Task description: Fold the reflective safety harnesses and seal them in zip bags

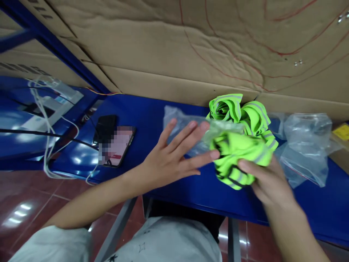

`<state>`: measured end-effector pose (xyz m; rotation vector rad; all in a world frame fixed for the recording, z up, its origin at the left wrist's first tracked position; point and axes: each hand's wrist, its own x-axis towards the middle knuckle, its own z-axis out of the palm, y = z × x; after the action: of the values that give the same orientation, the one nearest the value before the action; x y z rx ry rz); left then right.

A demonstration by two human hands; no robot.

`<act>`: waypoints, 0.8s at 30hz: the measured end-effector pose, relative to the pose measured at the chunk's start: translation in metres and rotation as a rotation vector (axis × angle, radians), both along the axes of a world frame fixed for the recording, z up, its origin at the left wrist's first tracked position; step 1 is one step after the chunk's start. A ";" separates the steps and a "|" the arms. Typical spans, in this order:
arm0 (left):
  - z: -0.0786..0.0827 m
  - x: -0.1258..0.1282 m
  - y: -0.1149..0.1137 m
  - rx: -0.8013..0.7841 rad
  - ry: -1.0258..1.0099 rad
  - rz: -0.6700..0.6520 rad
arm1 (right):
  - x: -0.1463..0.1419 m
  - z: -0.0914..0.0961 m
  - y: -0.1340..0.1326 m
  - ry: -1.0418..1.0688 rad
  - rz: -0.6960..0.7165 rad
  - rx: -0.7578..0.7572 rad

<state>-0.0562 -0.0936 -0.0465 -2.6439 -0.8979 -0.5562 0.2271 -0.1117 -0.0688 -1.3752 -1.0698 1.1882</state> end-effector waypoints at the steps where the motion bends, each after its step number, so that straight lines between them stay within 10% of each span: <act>1: -0.006 -0.002 0.005 -0.058 0.023 0.024 | -0.017 -0.004 0.004 0.083 0.037 -0.086; 7: -0.056 -0.017 0.034 -0.379 0.028 0.054 | -0.049 -0.035 0.024 0.196 0.268 -0.336; 15: -0.074 -0.006 0.040 -0.419 -0.097 -0.078 | -0.039 -0.043 0.025 0.266 0.466 -0.402; 24: -0.085 -0.016 0.042 -0.275 -0.291 -0.124 | -0.021 -0.046 0.029 0.121 0.094 -0.310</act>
<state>-0.0726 -0.0516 -0.1313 -2.9306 -0.9545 -0.9278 0.2063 -0.0822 -0.1147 -1.4773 -0.8992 1.5366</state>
